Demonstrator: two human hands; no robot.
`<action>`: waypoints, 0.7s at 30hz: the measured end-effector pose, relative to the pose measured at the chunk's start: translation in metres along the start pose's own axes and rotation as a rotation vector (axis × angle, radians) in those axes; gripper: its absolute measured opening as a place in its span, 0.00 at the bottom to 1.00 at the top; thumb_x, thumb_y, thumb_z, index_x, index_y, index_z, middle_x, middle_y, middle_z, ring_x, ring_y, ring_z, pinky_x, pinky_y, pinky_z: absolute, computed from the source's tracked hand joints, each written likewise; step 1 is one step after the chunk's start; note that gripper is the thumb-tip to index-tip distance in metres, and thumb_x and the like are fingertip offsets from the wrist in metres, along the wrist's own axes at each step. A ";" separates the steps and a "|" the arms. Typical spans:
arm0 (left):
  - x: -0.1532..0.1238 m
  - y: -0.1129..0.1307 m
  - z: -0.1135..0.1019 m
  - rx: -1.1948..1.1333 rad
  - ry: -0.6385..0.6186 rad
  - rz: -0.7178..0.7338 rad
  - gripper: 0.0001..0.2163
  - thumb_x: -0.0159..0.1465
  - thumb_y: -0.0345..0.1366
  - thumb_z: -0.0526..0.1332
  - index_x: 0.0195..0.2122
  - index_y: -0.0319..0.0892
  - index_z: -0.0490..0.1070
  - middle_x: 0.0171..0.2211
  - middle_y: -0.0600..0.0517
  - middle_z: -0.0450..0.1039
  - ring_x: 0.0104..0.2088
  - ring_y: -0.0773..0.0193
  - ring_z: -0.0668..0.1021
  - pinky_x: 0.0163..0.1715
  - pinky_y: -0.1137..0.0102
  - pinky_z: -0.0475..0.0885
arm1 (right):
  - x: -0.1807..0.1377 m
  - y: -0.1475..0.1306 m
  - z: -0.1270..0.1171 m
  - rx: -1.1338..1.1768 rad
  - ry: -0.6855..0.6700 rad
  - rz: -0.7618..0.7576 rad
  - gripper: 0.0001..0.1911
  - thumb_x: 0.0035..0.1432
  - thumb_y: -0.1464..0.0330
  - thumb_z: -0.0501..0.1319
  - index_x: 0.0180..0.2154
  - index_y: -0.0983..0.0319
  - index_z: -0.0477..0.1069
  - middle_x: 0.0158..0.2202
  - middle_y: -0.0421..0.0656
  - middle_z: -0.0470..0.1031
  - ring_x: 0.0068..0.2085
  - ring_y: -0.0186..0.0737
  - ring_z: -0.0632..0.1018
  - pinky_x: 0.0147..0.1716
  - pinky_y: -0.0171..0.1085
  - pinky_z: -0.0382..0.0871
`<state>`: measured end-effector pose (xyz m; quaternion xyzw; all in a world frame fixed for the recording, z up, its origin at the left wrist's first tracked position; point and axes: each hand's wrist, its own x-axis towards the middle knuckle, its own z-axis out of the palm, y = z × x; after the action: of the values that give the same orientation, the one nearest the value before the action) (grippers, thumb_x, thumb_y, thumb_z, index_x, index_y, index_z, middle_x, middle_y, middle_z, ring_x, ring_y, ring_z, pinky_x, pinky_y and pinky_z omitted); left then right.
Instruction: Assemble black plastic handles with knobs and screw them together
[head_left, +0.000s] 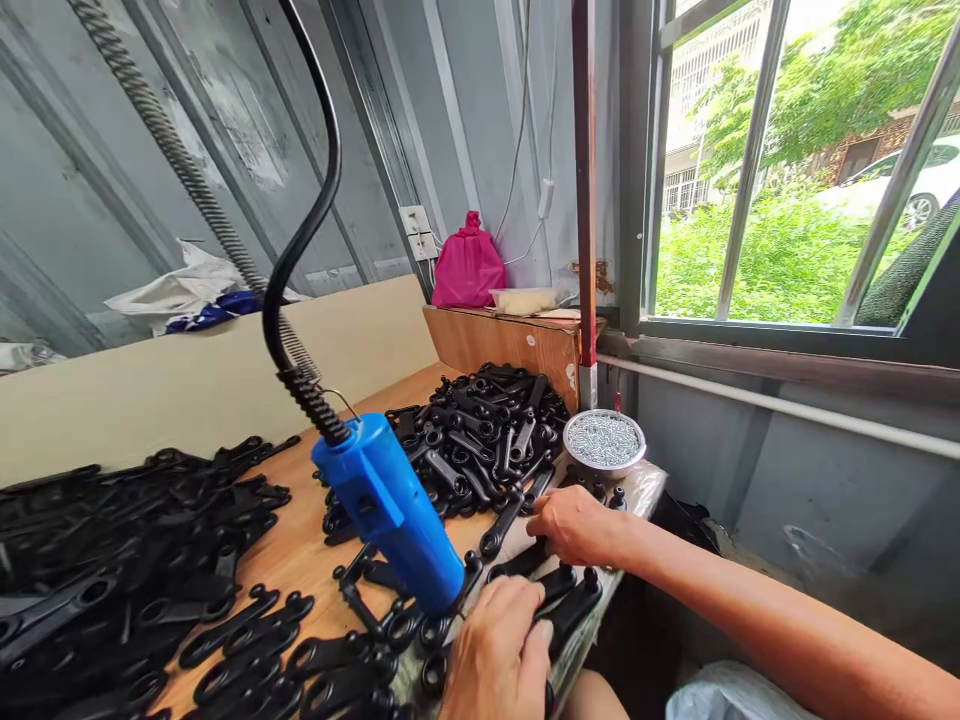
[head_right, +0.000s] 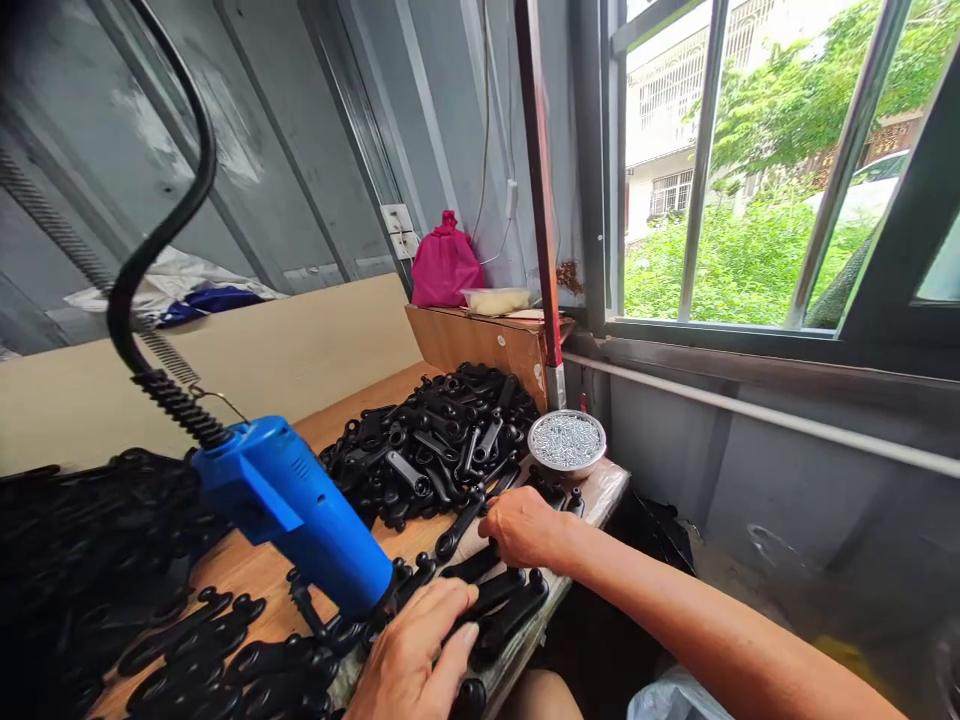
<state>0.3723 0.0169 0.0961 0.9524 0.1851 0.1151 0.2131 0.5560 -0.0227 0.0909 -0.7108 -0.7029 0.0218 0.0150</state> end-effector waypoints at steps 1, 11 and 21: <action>0.012 0.001 0.003 -0.004 -0.016 -0.089 0.14 0.59 0.31 0.49 0.42 0.43 0.70 0.44 0.50 0.73 0.46 0.64 0.72 0.49 0.71 0.67 | -0.008 0.003 -0.003 0.021 0.034 0.033 0.08 0.50 0.73 0.56 0.32 0.63 0.73 0.34 0.45 0.74 0.35 0.40 0.75 0.25 0.32 0.57; 0.103 -0.018 0.026 0.285 0.002 -0.425 0.09 0.62 0.35 0.54 0.41 0.38 0.68 0.43 0.48 0.72 0.47 0.61 0.72 0.48 0.57 0.67 | -0.120 0.011 0.032 0.465 0.177 0.323 0.05 0.49 0.73 0.55 0.27 0.61 0.69 0.29 0.38 0.71 0.31 0.33 0.71 0.31 0.29 0.59; 0.104 -0.037 0.011 0.403 -0.190 -0.444 0.10 0.61 0.39 0.56 0.40 0.40 0.69 0.38 0.50 0.73 0.41 0.62 0.75 0.43 0.60 0.70 | -0.191 0.007 0.112 0.637 0.123 0.551 0.07 0.49 0.64 0.53 0.24 0.57 0.68 0.26 0.43 0.72 0.29 0.42 0.72 0.29 0.36 0.62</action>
<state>0.4587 0.0858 0.0848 0.9182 0.3871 -0.0627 0.0563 0.5552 -0.2145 -0.0195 -0.8319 -0.4426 0.1984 0.2695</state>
